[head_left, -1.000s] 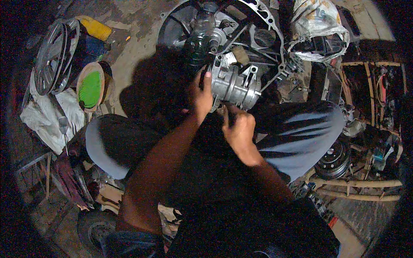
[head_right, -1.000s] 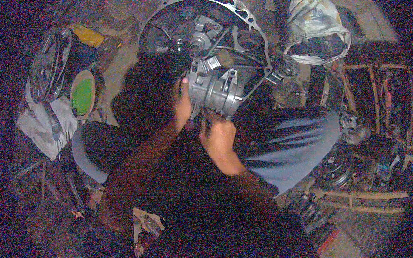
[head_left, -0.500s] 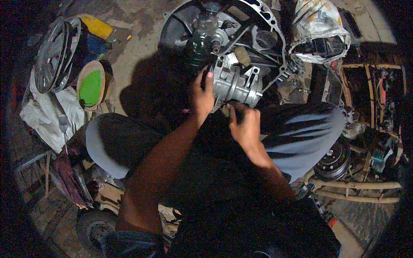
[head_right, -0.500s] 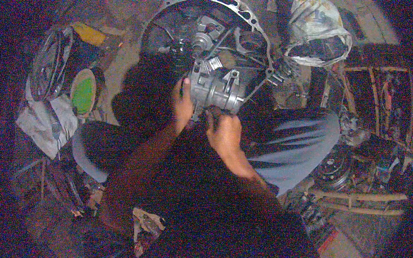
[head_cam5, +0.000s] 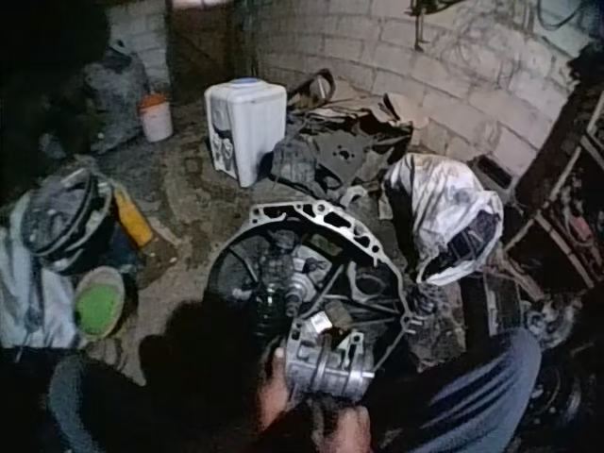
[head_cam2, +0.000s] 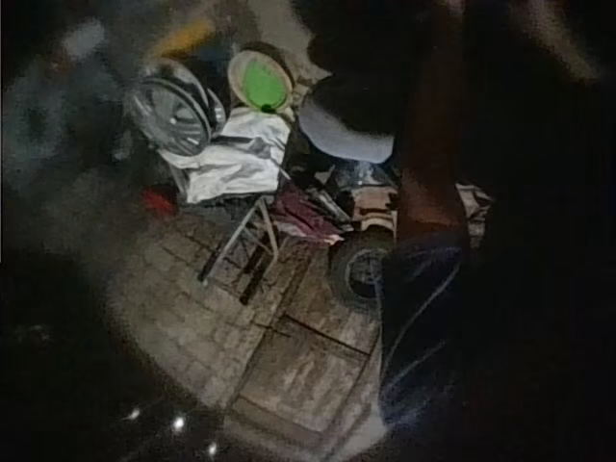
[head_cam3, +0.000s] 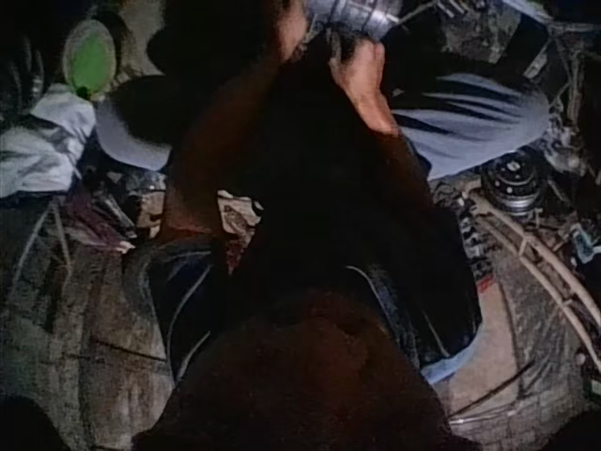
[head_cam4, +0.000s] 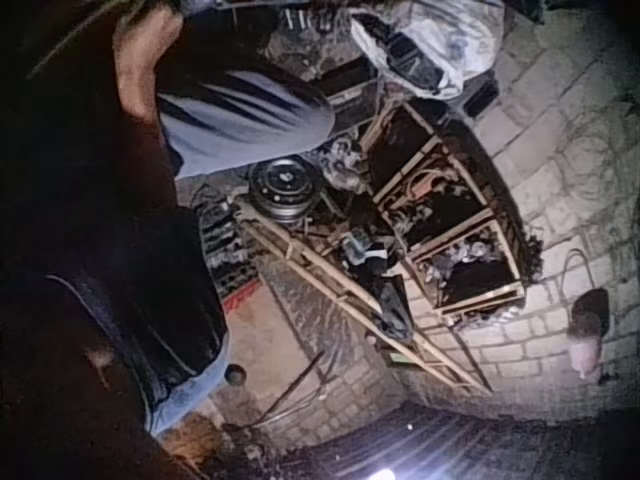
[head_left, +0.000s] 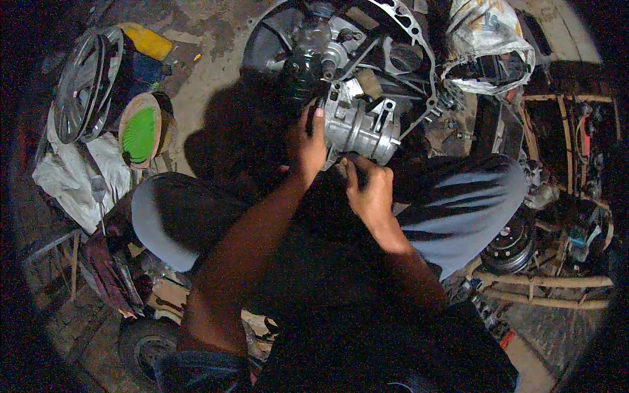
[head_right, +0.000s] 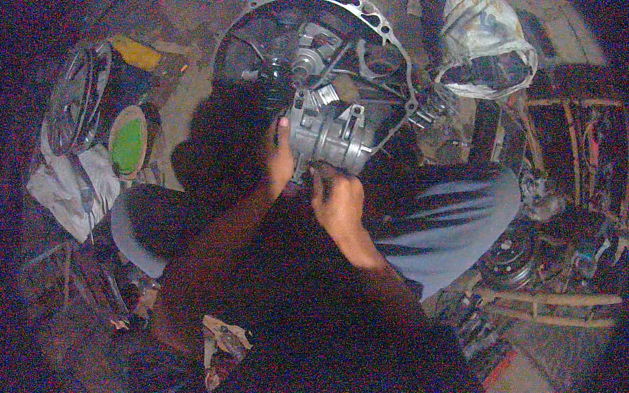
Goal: The person is assembling a motorcycle engine, specifically attaching a cylinder head to the crankcase. They use a plastic bottle to apply liquid to the gasket and then use their hands to align and press the metal components together.
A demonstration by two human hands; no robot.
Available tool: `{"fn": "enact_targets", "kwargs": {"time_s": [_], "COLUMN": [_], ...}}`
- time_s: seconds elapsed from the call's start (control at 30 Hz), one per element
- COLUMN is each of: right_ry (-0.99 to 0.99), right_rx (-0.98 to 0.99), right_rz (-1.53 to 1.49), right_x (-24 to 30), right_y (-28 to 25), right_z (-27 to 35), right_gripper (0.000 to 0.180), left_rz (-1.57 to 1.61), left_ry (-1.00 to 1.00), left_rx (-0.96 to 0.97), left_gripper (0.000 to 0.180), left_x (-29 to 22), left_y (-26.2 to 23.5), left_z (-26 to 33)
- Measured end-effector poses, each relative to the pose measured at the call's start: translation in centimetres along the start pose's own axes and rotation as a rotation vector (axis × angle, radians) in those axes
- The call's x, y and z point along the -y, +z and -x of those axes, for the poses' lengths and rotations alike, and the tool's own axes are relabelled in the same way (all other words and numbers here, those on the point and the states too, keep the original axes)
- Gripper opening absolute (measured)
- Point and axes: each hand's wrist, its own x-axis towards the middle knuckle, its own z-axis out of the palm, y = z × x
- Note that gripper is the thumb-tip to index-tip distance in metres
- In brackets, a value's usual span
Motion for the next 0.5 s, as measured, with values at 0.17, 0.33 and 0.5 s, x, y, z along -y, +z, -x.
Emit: {"fn": "enact_targets", "kwargs": {"time_s": [0.17,0.33,0.5], "right_ry": [-0.044,-0.051,0.006], "right_rx": [-0.032,-0.095,-0.028], "right_rz": [-0.025,0.0,0.006], "right_x": [-0.4,-0.4,0.1], "right_y": [0.7,1.9,0.9], "right_z": [0.7,1.1,0.5], "right_gripper": [0.015,0.022,0.016], "left_rz": [-0.021,0.018,0.083], "left_ry": [0.003,-0.043,-0.051], "left_rx": [-0.008,0.024,-0.006], "left_gripper": [0.045,0.045,0.046], "left_x": [-0.2,-0.4,0.5], "left_y": [-0.1,-0.2,0.0], "left_z": [-0.1,-0.1,0.0]}}
